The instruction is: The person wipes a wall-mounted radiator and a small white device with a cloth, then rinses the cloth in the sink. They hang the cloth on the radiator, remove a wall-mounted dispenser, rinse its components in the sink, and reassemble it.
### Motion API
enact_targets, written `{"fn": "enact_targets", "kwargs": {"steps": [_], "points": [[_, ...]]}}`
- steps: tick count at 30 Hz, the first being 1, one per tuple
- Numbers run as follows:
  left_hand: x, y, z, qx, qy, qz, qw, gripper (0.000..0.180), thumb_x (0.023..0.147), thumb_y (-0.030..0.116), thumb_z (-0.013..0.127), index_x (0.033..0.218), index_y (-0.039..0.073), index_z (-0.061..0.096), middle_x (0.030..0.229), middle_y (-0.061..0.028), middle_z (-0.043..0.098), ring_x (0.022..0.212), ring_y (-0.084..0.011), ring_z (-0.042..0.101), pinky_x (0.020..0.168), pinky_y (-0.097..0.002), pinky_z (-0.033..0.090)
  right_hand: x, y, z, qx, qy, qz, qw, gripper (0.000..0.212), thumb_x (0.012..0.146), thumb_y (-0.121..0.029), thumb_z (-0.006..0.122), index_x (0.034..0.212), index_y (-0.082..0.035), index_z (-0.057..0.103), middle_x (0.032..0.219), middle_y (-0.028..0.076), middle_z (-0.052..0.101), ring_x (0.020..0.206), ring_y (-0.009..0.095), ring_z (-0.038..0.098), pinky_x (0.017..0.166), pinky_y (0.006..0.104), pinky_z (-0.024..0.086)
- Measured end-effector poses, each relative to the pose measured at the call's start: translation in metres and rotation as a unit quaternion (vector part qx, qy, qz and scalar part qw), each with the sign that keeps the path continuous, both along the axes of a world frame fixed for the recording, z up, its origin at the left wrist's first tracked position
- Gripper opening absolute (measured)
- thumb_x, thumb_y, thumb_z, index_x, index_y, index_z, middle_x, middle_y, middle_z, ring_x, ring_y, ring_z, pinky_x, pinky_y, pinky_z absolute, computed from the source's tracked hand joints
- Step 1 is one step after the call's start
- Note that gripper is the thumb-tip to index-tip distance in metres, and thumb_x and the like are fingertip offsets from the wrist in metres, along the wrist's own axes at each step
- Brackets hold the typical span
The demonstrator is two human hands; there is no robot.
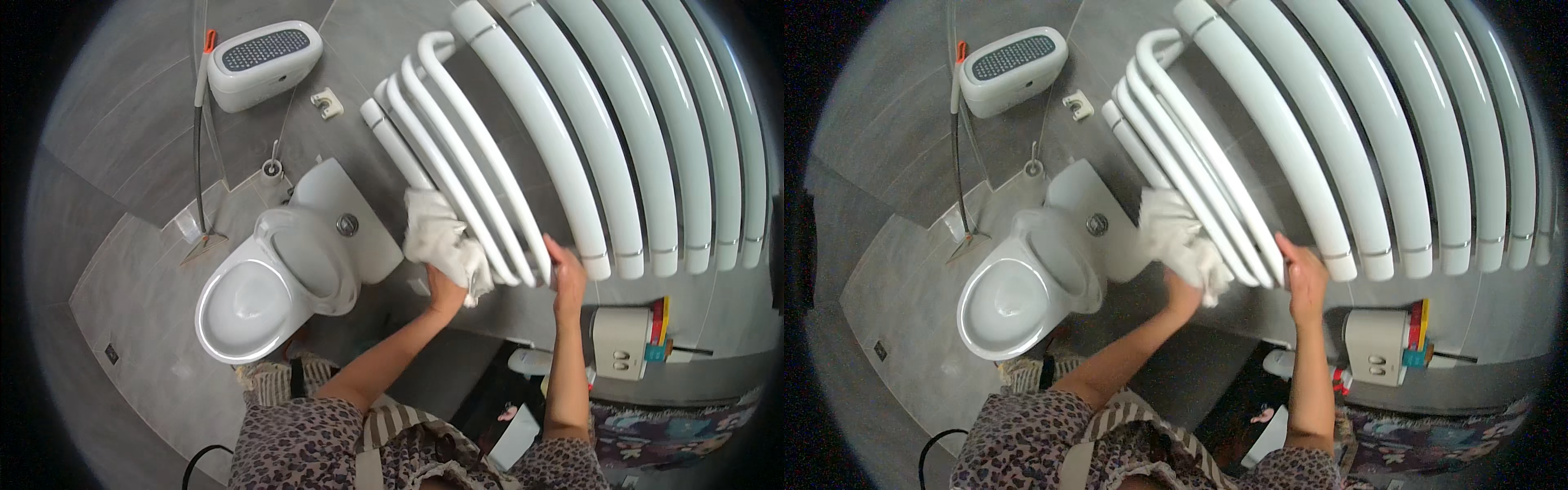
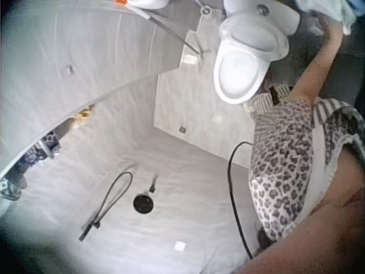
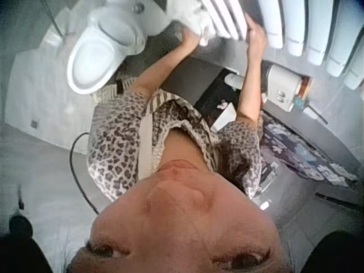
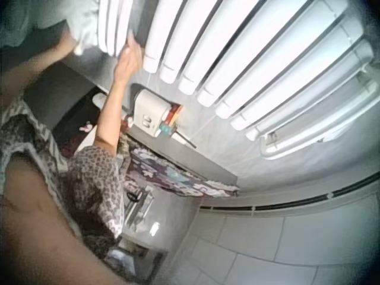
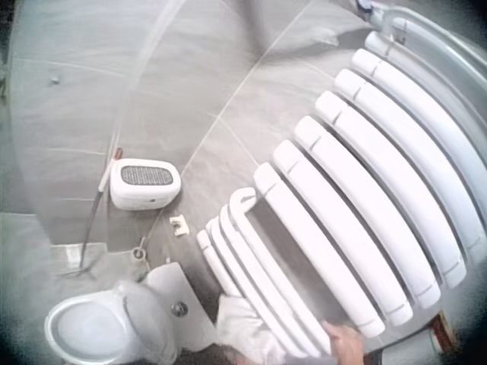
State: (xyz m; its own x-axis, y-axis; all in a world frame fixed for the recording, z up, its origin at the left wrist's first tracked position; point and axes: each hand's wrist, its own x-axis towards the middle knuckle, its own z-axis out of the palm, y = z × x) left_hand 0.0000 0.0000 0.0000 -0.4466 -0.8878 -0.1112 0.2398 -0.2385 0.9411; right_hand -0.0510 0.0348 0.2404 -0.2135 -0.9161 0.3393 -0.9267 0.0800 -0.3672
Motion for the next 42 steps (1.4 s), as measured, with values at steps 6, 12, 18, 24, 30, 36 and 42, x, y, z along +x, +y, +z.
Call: {"fn": "enact_targets", "kwargs": {"steps": [6,12,18,24,30,36,42], "points": [[-0.050,-0.081,0.024,-0.015,-0.155,0.168,0.973,0.055,0.080,0.016,0.052,0.120,-0.018,0.037,0.136,-0.0316,0.025,0.132,-0.0450,0.013,0.109,-0.0532,0.004,0.001,-0.013,0.003,0.027,0.051,0.059,0.997,0.048,0.092,-0.035,0.037,0.103,0.005,0.062,0.070,0.014,0.059,0.059,0.022,0.051,0.057,0.0331,0.038],[0.018,-0.254,0.074,0.010,-0.024,0.367,0.930,0.045,0.089,0.017,0.039,0.127,-0.005,0.035,0.141,-0.0213,0.026,0.134,-0.0349,0.018,0.111,-0.0447,0.014,-0.002,-0.008,-0.001,0.013,0.059,0.058,0.996,0.046,0.091,-0.031,0.037,0.099,0.007,0.062,0.068,0.015,0.059,0.055,0.023,0.051,0.054,0.0340,0.037],[0.037,-0.318,0.036,-0.182,-0.156,0.325,0.915,0.026,0.087,0.018,0.044,0.093,-0.003,0.058,0.106,-0.0161,0.053,0.095,-0.0343,0.051,0.081,-0.0423,0.039,0.001,-0.012,-0.001,0.007,0.064,0.040,0.997,0.045,0.090,-0.030,0.038,0.098,0.007,0.063,0.067,0.014,0.061,0.053,0.020,0.049,0.053,0.0323,0.036],[0.037,-0.339,0.023,-0.025,-0.046,0.283,0.958,0.024,0.088,0.018,0.046,0.088,-0.004,0.056,0.097,-0.0106,0.052,0.077,-0.0246,0.052,0.072,-0.0343,0.042,0.006,-0.011,-0.002,-0.002,0.041,0.009,0.999,0.041,0.090,-0.027,0.038,0.097,0.006,0.063,0.069,0.012,0.064,0.058,0.020,0.053,0.056,0.0310,0.040],[0.009,-0.308,-0.023,0.094,0.267,0.353,0.892,0.040,0.085,0.009,0.041,0.125,0.003,0.037,0.114,-0.0070,0.041,0.089,-0.0161,0.046,0.075,-0.0256,0.043,0.004,-0.014,-0.002,0.010,0.053,0.015,0.998,0.046,0.092,-0.033,0.037,0.102,0.004,0.062,0.070,0.012,0.063,0.061,0.019,0.053,0.058,0.0318,0.040],[0.007,-0.201,0.028,0.243,0.265,0.307,0.881,0.050,0.085,0.010,0.037,0.134,0.006,0.027,0.132,-0.0115,0.032,0.111,-0.0232,0.041,0.087,-0.0330,0.043,0.001,-0.004,-0.007,-0.005,0.037,-0.008,0.999,0.045,0.091,-0.031,0.038,0.103,0.005,0.062,0.072,0.012,0.063,0.062,0.017,0.053,0.058,0.0304,0.039],[-0.031,-0.068,0.004,0.016,-0.086,0.197,0.977,0.049,0.087,0.028,0.059,0.098,-0.018,0.045,0.124,-0.0357,0.034,0.118,-0.0435,0.034,0.100,-0.0439,0.029,0.001,-0.006,-0.007,0.004,0.081,0.003,0.997,0.040,0.091,-0.027,0.039,0.102,0.004,0.063,0.070,0.009,0.063,0.064,0.017,0.053,0.060,0.0296,0.038]]}}
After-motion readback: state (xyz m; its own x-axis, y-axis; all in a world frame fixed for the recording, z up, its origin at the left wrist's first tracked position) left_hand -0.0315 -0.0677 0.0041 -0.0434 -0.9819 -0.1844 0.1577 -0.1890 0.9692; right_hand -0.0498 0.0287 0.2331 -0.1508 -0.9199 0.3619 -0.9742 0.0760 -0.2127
